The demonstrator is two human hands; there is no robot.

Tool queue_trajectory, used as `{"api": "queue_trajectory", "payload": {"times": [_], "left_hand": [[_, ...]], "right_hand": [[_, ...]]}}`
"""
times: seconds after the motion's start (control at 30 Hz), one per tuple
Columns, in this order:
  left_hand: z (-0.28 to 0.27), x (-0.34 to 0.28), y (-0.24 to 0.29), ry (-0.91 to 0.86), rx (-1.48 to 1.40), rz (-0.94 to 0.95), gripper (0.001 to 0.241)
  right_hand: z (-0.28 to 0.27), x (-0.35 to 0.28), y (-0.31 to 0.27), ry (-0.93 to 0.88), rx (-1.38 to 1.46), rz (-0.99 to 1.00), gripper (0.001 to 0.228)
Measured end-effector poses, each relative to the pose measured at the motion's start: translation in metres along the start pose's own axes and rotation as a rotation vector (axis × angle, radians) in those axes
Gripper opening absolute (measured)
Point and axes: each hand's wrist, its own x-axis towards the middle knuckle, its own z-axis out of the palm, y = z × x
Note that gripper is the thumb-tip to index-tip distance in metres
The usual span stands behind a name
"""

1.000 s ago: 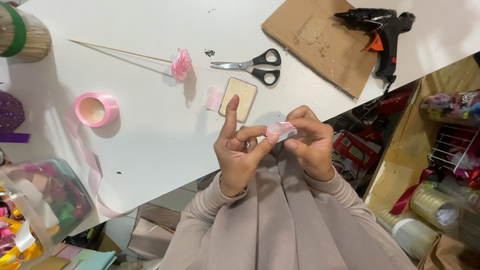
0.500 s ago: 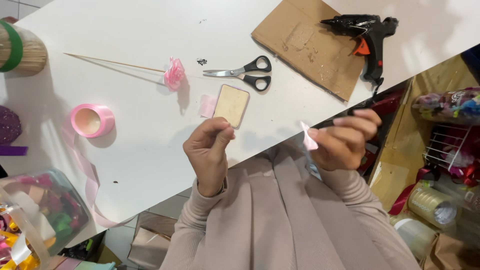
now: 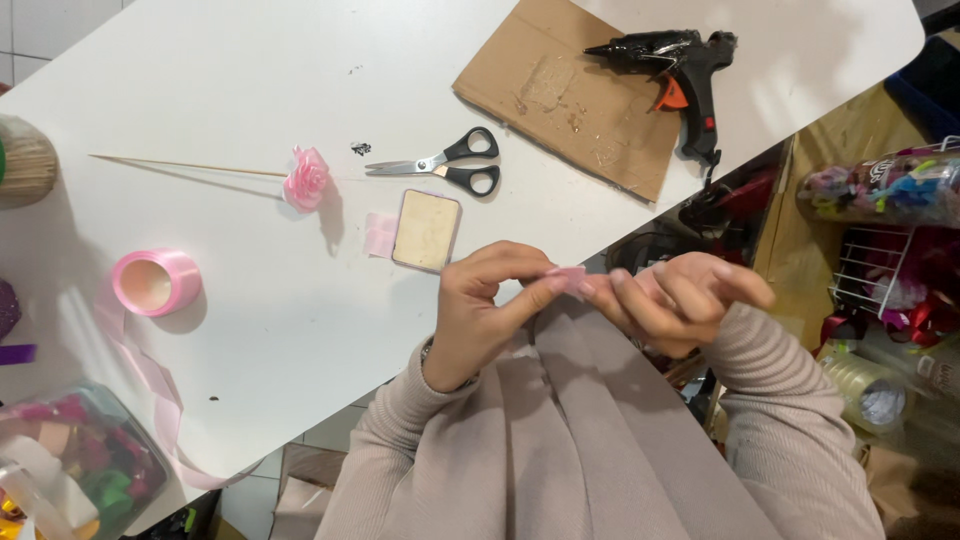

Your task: The person crafts a pink ribbon rose by folding a ribbon strip and securing it with a hot glue gun. They attach the finished rose to a wooden stick and place it in a basket with other roses. The person then begins crafting another rose using the same materials.

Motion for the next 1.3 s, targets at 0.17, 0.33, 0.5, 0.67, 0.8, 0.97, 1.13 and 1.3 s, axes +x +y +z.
{"api": "queue_trajectory", "payload": {"times": [0.17, 0.33, 0.5, 0.67, 0.8, 0.97, 1.13, 1.3], "left_hand": [[-0.006, 0.006, -0.009, 0.164, -0.009, -0.111, 0.002], [-0.007, 0.010, -0.005, 0.215, 0.050, -0.094, 0.004], [-0.004, 0.011, -0.012, 0.240, -0.018, -0.115, 0.006], [-0.004, 0.009, -0.016, 0.290, -0.150, -0.239, 0.010], [-0.005, 0.010, -0.014, 0.256, -0.134, -0.231, 0.009], [-0.003, 0.011, -0.016, 0.245, -0.066, -0.165, 0.008], [0.001, 0.010, -0.019, 0.249, -0.027, -0.125, 0.008], [0.003, 0.009, -0.014, 0.224, 0.012, -0.096, 0.006]], "right_hand": [[-0.003, 0.024, 0.047, -0.573, 0.188, 0.412, 0.037], [0.002, -0.009, 0.088, -1.175, -0.104, 1.074, 0.047], [0.005, -0.037, 0.089, -1.246, -0.047, 1.233, 0.043], [0.003, -0.010, 0.087, -1.019, 0.182, 1.403, 0.030], [-0.005, 0.015, 0.085, -0.910, 0.571, 1.529, 0.037], [-0.042, 0.014, 0.095, -0.960, 1.015, 1.478, 0.028], [-0.023, 0.074, 0.099, -1.115, 1.127, 1.108, 0.029], [-0.024, 0.064, 0.098, -1.184, 1.072, 0.992, 0.031]]}}
